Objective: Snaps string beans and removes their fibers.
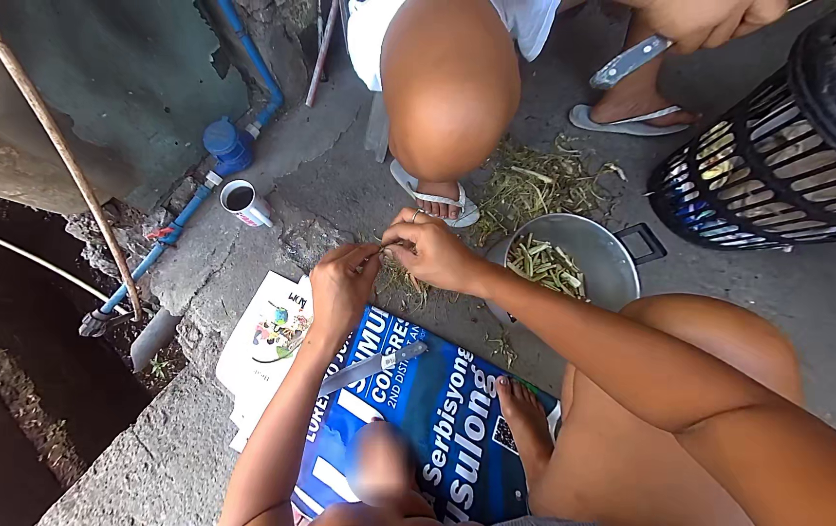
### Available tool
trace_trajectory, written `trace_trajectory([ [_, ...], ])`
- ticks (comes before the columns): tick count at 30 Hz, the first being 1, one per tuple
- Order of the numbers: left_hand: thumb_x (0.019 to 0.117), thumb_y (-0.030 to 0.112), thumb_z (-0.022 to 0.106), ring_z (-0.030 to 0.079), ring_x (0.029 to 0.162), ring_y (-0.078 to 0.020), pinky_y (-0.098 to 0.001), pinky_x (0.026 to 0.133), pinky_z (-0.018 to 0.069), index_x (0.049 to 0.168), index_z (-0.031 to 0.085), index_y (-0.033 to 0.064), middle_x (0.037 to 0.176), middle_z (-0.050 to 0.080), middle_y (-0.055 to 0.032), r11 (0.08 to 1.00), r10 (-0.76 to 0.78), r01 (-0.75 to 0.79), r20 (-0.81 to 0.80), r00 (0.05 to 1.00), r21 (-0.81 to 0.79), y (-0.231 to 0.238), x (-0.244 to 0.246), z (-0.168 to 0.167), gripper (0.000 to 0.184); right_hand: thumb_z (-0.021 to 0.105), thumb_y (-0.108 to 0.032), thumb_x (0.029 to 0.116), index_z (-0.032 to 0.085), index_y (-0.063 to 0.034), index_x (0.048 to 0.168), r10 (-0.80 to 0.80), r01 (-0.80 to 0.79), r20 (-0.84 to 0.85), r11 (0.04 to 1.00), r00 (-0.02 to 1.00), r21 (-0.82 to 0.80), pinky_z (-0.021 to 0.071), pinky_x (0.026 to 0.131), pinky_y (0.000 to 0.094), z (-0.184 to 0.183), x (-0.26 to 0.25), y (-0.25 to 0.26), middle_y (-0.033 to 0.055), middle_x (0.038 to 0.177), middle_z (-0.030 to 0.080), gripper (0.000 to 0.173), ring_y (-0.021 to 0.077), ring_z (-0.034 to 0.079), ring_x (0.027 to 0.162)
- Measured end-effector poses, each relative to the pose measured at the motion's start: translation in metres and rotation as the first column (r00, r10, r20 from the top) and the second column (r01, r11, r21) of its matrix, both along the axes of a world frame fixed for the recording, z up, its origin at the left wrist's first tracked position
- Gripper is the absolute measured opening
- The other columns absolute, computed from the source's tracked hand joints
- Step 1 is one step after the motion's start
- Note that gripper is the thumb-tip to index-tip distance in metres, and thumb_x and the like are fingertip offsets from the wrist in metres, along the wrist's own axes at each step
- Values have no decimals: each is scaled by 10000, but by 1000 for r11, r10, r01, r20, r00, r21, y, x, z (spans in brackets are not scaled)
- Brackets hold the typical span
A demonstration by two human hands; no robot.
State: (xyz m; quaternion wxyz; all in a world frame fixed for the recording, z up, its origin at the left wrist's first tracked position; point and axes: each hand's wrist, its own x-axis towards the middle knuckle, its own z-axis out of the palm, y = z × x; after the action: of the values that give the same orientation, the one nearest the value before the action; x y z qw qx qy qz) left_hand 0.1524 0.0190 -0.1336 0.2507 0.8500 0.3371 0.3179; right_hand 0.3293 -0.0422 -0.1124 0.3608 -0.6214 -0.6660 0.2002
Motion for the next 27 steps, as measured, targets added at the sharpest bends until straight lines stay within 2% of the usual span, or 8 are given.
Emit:
trace_trajectory([
  [2,942,128,720,713,828,-162,-336,750,578,1008,800,64,982,758,-84,1000,20,-20,55,998,-6,0,-1,1,122,675,-33,957,737,-17,980,-53,44,-183,998,982,-51,529,684,286,3,-2,0,114,1008,643,68,142,598,752],
  [5,948,142,719,700,819,-109,-275,738,568,1006,801,78,982,758,-56,999,41,-39,121,992,-20,-1,-1,3,119,673,-19,958,724,-8,980,-93,55,-437,994,895,-99,521,662,236,3,-5,-1,89,965,642,56,97,593,738],
  [7,949,142,719,692,803,-78,-234,717,566,1005,798,72,983,752,-50,998,50,-45,170,984,-37,-2,-1,3,119,665,-4,960,720,-7,987,-133,56,-593,988,794,-146,521,670,213,4,-8,-1,55,927,647,61,72,595,743],
  [11,945,135,724,689,804,-49,-200,727,563,1009,794,66,982,750,-48,997,74,-67,220,973,-39,-4,1,4,117,641,8,974,714,-25,974,-251,51,-810,963,530,-265,479,629,193,6,-16,0,1,814,650,81,41,538,655],
  [17,950,138,719,675,768,-35,-186,694,555,1014,791,65,967,744,-44,997,78,-73,219,973,-28,-6,3,11,121,591,-1,1005,698,-48,985,-360,29,-898,931,252,-364,506,665,191,12,-24,-1,-10,827,647,119,43,566,673],
  [23,954,146,718,673,754,-44,-188,682,553,1017,793,64,955,739,-52,998,70,-69,194,978,-13,-7,4,14,128,553,-16,1026,679,-58,956,-361,13,-931,933,48,-361,517,656,197,11,-29,-1,-8,772,623,150,55,571,645],
  [27,947,150,722,674,763,-58,-215,697,557,1005,798,76,961,746,-43,999,48,-45,148,988,-24,-10,3,16,121,536,-51,1042,664,-71,976,-356,24,-934,934,-38,-357,532,665,208,9,-27,2,-8,764,602,145,65,571,636],
])
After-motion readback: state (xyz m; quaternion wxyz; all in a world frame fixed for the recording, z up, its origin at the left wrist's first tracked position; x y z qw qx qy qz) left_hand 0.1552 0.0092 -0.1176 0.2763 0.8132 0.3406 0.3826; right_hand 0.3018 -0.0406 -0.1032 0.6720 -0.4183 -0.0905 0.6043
